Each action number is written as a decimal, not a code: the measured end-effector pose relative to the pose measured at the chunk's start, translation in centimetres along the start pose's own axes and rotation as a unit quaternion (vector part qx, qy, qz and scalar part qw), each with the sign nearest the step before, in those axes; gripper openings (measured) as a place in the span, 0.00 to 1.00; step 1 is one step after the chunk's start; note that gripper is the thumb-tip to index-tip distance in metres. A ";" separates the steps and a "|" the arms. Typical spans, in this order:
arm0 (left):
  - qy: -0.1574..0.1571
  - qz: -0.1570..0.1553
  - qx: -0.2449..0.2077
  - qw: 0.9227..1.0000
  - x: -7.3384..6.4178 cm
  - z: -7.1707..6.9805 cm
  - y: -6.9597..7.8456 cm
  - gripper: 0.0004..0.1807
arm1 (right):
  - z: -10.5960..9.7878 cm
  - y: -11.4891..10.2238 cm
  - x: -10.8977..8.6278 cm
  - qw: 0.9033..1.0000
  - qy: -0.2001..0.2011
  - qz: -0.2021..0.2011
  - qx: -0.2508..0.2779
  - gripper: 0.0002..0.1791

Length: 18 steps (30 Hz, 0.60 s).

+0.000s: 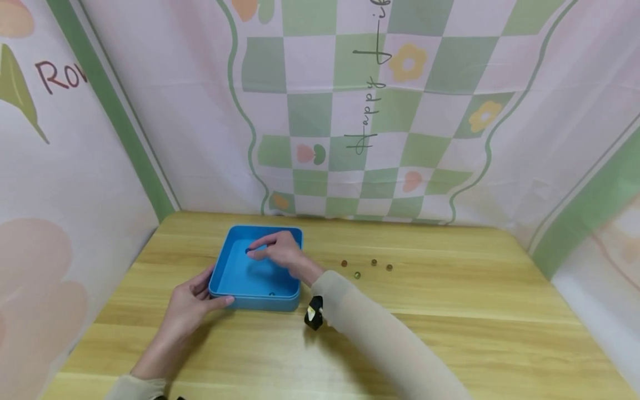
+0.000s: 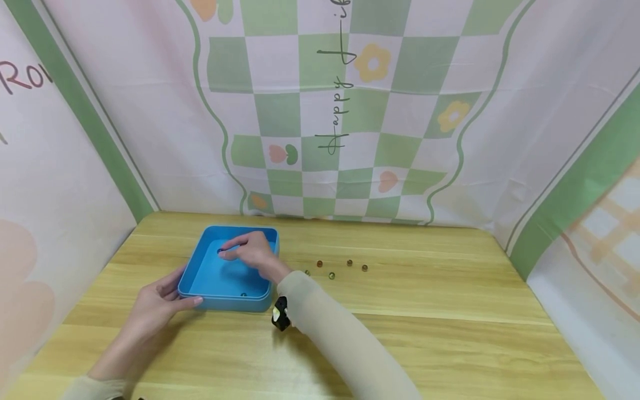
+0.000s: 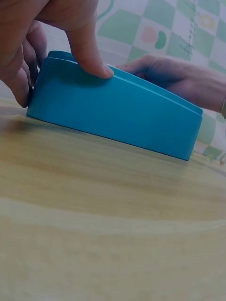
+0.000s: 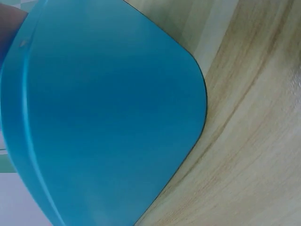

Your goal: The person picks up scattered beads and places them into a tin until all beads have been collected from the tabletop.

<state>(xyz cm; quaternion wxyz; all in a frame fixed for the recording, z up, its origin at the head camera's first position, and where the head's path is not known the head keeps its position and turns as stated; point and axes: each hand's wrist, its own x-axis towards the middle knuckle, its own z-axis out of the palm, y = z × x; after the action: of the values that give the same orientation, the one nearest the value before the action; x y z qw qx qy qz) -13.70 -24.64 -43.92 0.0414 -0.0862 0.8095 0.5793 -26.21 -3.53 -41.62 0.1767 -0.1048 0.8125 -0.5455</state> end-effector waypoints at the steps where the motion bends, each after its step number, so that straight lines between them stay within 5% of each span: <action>1: 0.000 0.000 0.001 1.000 0.0 0.0 0.0 0.52 | 0.0 0.0 0.0 1.000 0.000 0.001 0.000 0.06; 11: 0.002 -0.001 0.003 1.000 0.0 0.0 0.0 0.52 | 0.1 -0.3 0.0 1.000 0.017 0.008 0.012 0.06; 18: 0.003 0.001 -0.001 1.000 0.1 0.0 -0.1 0.51 | -1.0 -1.0 -0.8 0.999 0.016 -0.022 0.021 0.07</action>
<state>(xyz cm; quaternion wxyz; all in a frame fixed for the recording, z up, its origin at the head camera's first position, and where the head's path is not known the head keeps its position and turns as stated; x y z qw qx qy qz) -13.77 -24.62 -44.00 0.0386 -0.0874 0.8089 0.5801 -25.92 -2.75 -40.24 0.1538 -0.1107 0.8010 -0.5679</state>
